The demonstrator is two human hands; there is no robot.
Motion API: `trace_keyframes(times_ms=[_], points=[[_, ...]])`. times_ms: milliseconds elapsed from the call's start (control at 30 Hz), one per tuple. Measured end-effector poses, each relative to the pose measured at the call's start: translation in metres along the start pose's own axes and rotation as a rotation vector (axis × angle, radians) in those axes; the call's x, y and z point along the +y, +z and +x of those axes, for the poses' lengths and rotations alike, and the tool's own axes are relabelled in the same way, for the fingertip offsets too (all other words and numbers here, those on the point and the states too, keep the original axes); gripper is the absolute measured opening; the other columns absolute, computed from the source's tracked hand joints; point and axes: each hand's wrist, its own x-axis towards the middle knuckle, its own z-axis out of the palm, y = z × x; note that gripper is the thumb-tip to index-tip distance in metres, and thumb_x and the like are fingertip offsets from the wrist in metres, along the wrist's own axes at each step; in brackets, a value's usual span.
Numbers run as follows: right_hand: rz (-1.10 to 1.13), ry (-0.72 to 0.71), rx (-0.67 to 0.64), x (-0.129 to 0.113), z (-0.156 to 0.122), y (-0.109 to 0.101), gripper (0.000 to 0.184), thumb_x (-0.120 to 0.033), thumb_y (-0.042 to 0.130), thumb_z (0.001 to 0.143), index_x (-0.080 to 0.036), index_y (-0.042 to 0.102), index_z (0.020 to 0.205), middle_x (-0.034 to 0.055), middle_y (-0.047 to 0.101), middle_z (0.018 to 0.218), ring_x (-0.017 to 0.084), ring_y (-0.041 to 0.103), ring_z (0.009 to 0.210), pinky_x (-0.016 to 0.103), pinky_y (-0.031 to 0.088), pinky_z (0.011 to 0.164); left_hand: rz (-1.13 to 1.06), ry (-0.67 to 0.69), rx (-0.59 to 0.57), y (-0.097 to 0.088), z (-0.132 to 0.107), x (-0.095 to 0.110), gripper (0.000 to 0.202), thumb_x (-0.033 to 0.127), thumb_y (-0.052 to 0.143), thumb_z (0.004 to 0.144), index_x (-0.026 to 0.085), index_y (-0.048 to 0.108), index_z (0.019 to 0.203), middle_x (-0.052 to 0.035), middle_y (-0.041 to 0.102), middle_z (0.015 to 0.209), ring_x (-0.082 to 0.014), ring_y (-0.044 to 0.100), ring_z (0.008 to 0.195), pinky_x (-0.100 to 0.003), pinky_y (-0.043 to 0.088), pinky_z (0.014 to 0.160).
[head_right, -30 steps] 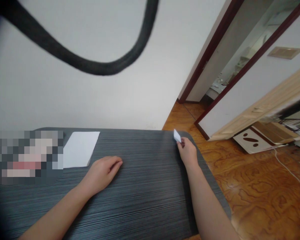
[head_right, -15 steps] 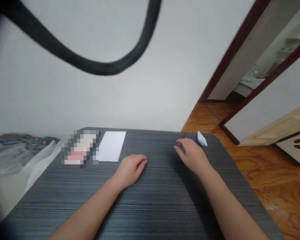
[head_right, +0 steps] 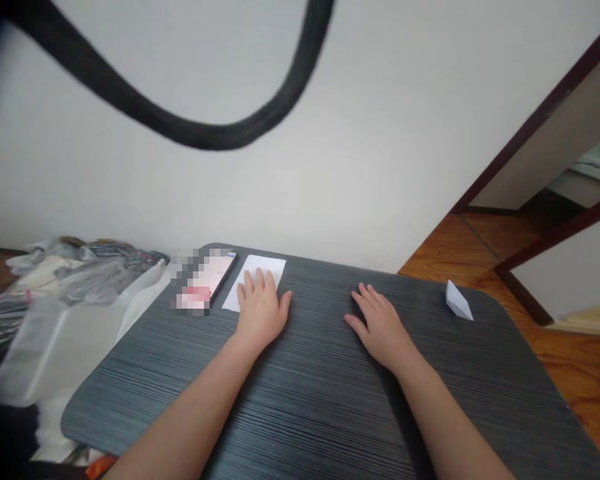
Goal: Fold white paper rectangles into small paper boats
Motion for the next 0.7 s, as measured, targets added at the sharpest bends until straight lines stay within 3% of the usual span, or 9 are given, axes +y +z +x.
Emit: trace_keyframes(times_ms=[167,500,633,700], points=[[-0.010,-0.006,-0.008,0.000,0.000,0.000,0.052,-0.043,0.047,0.086,-0.017,0.048,0.130,0.0124,0.037,0.142,0.031,0.032,0.131,0.051,0.032,0.103,0.096,-0.008,-0.022,0.009,0.000,-0.004,0.046,0.033,0.037,0.088,0.006,0.045,0.123,-0.0236,0.034,0.139,-0.0392,0.021,0.132,-0.057,0.014,0.104],[0.050,0.008,0.036,-0.003,0.000,0.000,0.049,-0.044,0.048,0.086,-0.019,0.052,0.127,0.0114,0.039,0.141,0.030,0.033,0.130,0.050,0.032,0.103,0.137,0.005,-0.047,0.002,0.008,-0.016,0.031,0.030,0.040,0.087,0.014,0.058,0.106,-0.0168,0.045,0.134,-0.0342,0.034,0.125,-0.053,0.028,0.098],[0.039,0.011,0.035,-0.004,-0.001,-0.001,0.049,-0.044,0.047,0.086,-0.018,0.052,0.127,0.0119,0.040,0.140,0.029,0.033,0.131,0.049,0.031,0.103,0.115,0.031,-0.077,-0.004,0.013,-0.021,0.031,0.033,0.040,0.087,0.013,0.061,0.096,-0.0168,0.053,0.124,-0.0331,0.043,0.117,-0.048,0.035,0.094],[0.033,0.012,0.032,-0.003,-0.002,-0.001,0.049,-0.044,0.047,0.086,-0.017,0.052,0.127,0.0124,0.040,0.140,0.028,0.033,0.131,0.048,0.031,0.103,0.123,0.048,-0.082,-0.009,0.015,-0.021,0.033,0.032,0.037,0.088,0.012,0.063,0.089,-0.0168,0.060,0.109,-0.0315,0.049,0.109,-0.045,0.038,0.091]])
